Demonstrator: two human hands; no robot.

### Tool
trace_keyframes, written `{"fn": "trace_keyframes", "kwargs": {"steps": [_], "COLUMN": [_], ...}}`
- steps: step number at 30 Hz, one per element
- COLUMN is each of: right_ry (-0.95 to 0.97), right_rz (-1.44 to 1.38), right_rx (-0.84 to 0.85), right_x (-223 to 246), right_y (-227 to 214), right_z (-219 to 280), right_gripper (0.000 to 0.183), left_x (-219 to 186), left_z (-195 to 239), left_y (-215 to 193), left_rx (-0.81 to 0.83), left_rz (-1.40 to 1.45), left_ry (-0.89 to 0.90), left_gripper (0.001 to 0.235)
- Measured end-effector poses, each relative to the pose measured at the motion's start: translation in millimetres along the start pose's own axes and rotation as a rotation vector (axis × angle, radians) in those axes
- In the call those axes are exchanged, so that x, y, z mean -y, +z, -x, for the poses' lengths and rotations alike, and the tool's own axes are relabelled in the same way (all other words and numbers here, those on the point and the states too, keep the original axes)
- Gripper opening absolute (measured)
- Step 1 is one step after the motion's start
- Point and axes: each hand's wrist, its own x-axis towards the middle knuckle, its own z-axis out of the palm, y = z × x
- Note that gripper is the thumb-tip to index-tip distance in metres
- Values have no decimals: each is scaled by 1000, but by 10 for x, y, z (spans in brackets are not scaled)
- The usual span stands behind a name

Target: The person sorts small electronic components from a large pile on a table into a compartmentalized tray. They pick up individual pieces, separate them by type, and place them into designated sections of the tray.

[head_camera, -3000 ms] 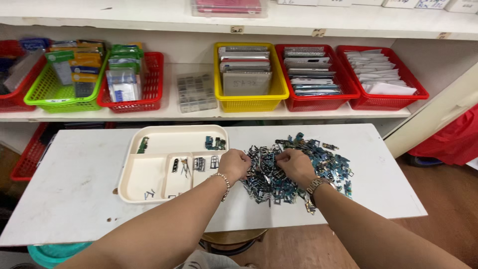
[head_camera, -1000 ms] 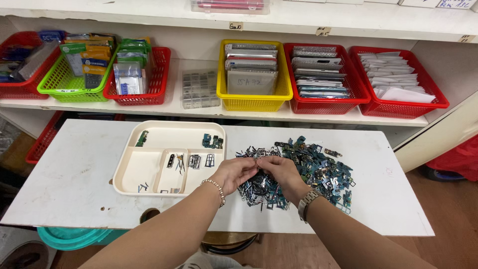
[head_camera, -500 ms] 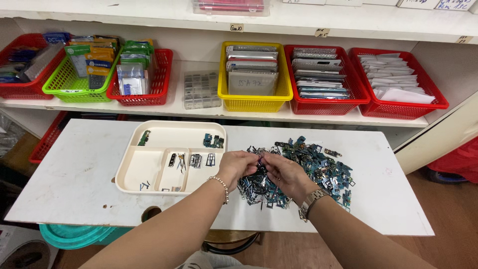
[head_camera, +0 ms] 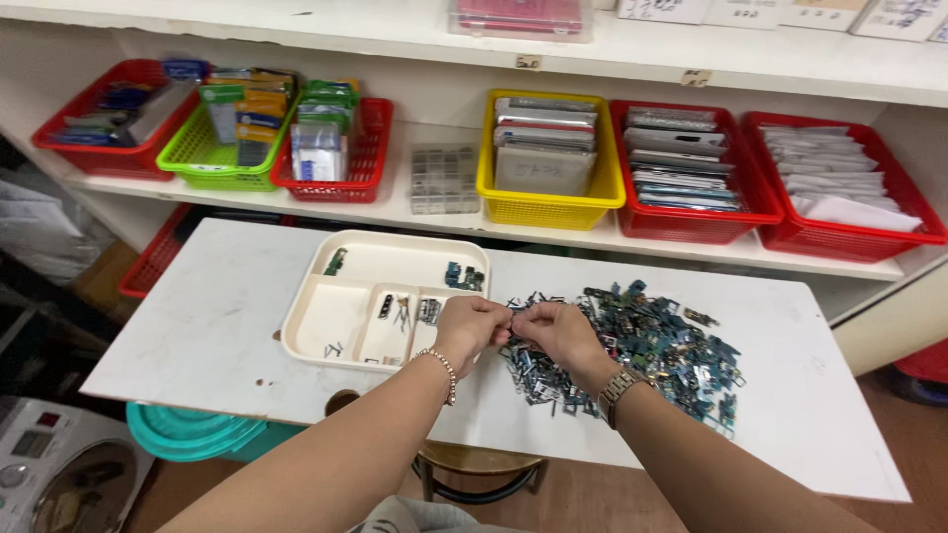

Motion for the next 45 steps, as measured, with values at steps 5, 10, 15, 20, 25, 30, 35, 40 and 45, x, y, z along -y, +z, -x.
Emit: {"fn": "trace_keyframes", "kwargs": {"steps": [5,10,15,20,25,30,35,40,45], "right_ry": [231,207,16,6,11,-119,-356,-267,-252], "right_rz": [-188,-138,349,250,-82,73,545,708,834], "right_rx": [96,126,-40,-9,231,236,186,229,362], "right_x": [167,411,662,743,684,686,821,978,1024], "right_y": [654,1363,1678,1685,1591,1638,2039,2382,2462], "right_z": [-456,-789,-846,-833,-863,-929,-957,-805,-684], "right_gripper": [16,14,19,16,22,19,16,16,17], "left_x": [-42,-41,-26,-47,-48,-149,-259,-249,-277], "left_z": [70,140,124,34,-29,0,234,452,471], "left_y": [-749,-1396,-1685,-1802,-1809,-1910,-2252,-2363,-2408], "left_rx": [-232,-313,-207,-138,-93,-116,-504,-637,-629], "left_rz": [311,382,376,333,164,52,-24,-63,-73], "left_ry": [-56,-161,-182,-249,-200,-140,-60,-50,-40], "left_gripper": [8,13,16,19,20,21,19,18,17]}}
